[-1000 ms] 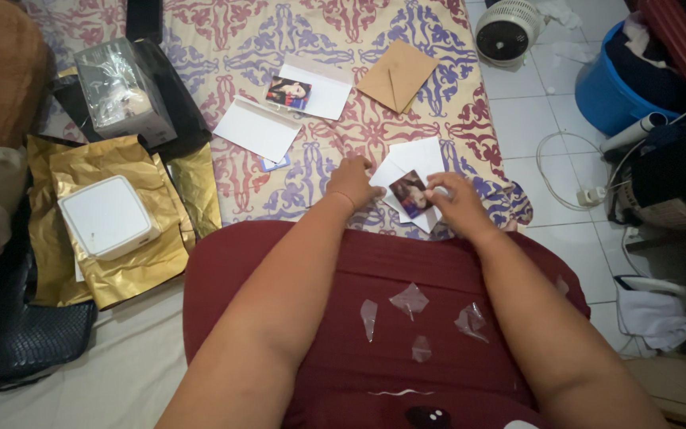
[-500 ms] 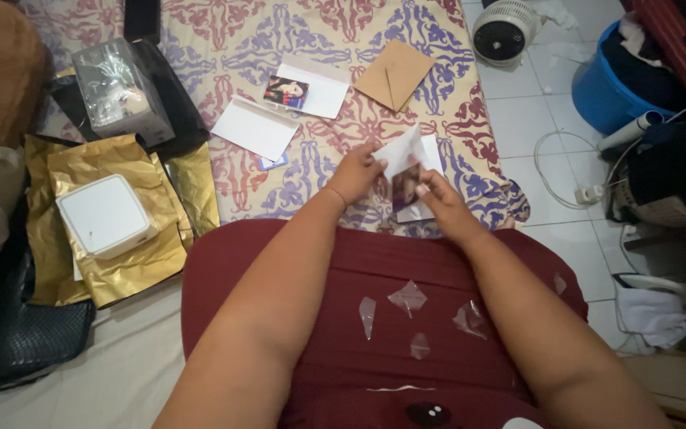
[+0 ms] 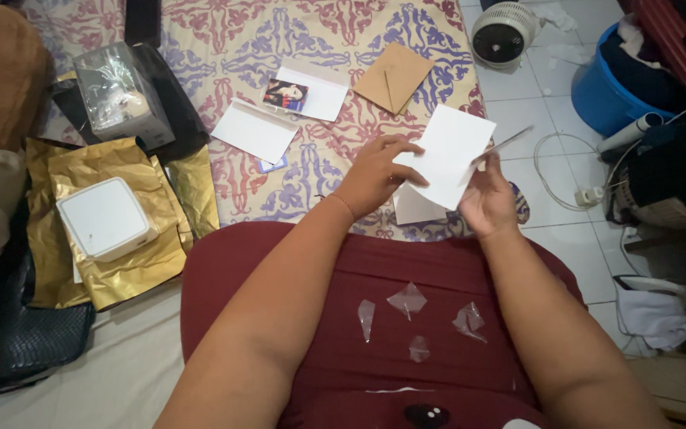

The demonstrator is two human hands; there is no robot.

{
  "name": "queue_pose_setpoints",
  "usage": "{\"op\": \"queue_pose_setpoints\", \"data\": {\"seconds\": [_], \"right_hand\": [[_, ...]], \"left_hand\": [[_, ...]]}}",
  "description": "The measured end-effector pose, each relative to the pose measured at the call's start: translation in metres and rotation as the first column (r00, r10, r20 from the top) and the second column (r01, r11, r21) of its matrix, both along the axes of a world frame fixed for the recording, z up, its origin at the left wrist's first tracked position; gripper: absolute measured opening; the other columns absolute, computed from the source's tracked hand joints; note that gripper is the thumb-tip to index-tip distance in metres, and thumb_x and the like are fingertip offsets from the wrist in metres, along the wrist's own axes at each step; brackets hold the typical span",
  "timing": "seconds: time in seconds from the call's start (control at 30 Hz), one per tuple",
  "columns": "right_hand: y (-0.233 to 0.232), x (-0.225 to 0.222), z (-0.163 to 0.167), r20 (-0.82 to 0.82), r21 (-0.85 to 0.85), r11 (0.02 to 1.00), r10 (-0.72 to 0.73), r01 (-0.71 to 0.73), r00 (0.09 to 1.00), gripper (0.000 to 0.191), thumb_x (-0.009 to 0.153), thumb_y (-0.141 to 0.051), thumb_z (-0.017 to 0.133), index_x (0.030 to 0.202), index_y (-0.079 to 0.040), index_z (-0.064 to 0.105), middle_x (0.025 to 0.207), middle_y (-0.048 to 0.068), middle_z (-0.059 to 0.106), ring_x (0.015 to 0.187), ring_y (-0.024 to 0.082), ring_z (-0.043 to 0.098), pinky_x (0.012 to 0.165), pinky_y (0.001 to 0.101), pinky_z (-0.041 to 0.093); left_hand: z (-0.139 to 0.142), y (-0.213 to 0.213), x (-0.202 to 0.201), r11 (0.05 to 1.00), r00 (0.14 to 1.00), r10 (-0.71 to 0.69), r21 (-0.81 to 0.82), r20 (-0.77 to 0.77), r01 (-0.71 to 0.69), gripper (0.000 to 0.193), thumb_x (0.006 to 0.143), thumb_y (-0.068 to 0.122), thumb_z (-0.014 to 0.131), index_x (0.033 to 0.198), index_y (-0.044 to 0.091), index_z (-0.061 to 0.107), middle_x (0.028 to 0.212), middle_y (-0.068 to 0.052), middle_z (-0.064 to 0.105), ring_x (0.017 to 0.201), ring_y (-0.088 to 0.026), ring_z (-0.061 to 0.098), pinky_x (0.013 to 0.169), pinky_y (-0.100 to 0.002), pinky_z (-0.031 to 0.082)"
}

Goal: The person sits on a bed and unpacks small photocard packages, removing plastic sleeves from collectible cards. They place the cards into paper sleeves and envelopes, fold paper inserts, and arrange the packed envelopes on the bed.

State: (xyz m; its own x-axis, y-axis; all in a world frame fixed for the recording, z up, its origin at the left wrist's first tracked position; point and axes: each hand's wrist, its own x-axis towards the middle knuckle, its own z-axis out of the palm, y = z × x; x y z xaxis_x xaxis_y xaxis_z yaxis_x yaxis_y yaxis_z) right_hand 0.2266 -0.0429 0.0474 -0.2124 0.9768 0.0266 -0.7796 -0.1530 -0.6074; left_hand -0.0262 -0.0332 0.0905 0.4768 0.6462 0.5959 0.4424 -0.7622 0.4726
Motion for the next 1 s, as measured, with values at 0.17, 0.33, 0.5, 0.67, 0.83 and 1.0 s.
{"op": "queue_pose_setpoints", "data": {"seconds": [0.17,0.33,0.5,0.67,0.83,1.0], "right_hand": [[0.007,0.004,-0.019,0.065,-0.020,1.000,0.009,-0.008,0.998,0.040,0.107,-0.030,0.052,0.144,-0.014,0.051,0.142,0.009,0.058,0.134,0.028,0.056,0.118,0.0493,0.043],[0.012,0.001,-0.032,0.272,-0.208,0.976,-0.002,0.061,0.962,0.033,0.105,-0.015,0.057,0.137,-0.007,0.058,0.127,0.012,0.063,0.118,0.024,0.062,0.107,0.0398,0.049],[0.013,-0.012,-0.046,0.413,-0.094,0.989,-0.068,0.116,0.908,0.021,0.102,-0.011,0.059,0.122,-0.005,0.061,0.117,0.009,0.067,0.106,0.019,0.066,0.096,0.0326,0.058],[0.010,-0.014,-0.059,0.631,0.012,0.959,-0.226,0.282,0.742,0.016,0.109,-0.013,0.064,0.121,-0.002,0.061,0.105,0.007,0.060,0.082,0.014,0.050,0.070,0.0303,0.041],[0.006,-0.016,-0.043,0.389,0.025,0.965,-0.248,0.259,0.887,0.017,0.111,-0.013,0.059,0.124,-0.005,0.052,0.115,0.008,0.061,0.094,0.015,0.061,0.083,0.0310,0.054],[-0.002,-0.020,-0.017,0.225,-0.111,0.966,-0.206,0.235,0.952,0.025,0.105,-0.019,0.043,0.127,-0.010,0.046,0.122,0.011,0.064,0.106,0.027,0.069,0.088,0.0392,0.060]], "left_hand": [[-0.022,0.010,-0.003,0.997,0.996,0.080,-0.001,0.034,-0.080,0.040,0.076,-0.005,0.067,0.089,0.030,0.083,0.138,-0.009,0.064,0.122,-0.031,0.058,0.107,-0.041,0.045],[-0.042,0.023,-0.002,0.449,0.876,0.184,-0.830,0.447,0.330,0.034,0.095,0.013,0.062,0.129,0.017,0.060,0.118,-0.012,0.066,0.097,-0.021,0.060,0.080,-0.033,0.051],[-0.043,0.010,0.008,0.686,0.886,0.122,-0.684,0.447,0.250,0.064,0.079,0.013,0.084,0.129,0.015,0.044,0.113,-0.010,0.063,0.104,-0.018,0.064,0.085,-0.034,0.058],[-0.039,-0.001,0.013,0.897,0.965,0.048,-0.435,0.259,0.072,0.048,0.076,-0.001,0.073,0.122,0.011,0.069,0.114,-0.014,0.070,0.106,-0.023,0.064,0.094,-0.034,0.052],[-0.036,-0.004,0.016,0.697,0.964,0.210,-0.717,0.163,-0.031,0.044,0.078,-0.004,0.061,0.115,0.015,0.079,0.098,-0.017,0.075,0.078,-0.020,0.065,0.075,-0.029,0.055],[-0.035,0.001,0.013,0.651,0.927,0.257,-0.758,0.274,0.043,0.044,0.080,-0.003,0.059,0.116,0.014,0.079,0.099,-0.011,0.078,0.070,-0.013,0.065,0.067,-0.027,0.056]]}}
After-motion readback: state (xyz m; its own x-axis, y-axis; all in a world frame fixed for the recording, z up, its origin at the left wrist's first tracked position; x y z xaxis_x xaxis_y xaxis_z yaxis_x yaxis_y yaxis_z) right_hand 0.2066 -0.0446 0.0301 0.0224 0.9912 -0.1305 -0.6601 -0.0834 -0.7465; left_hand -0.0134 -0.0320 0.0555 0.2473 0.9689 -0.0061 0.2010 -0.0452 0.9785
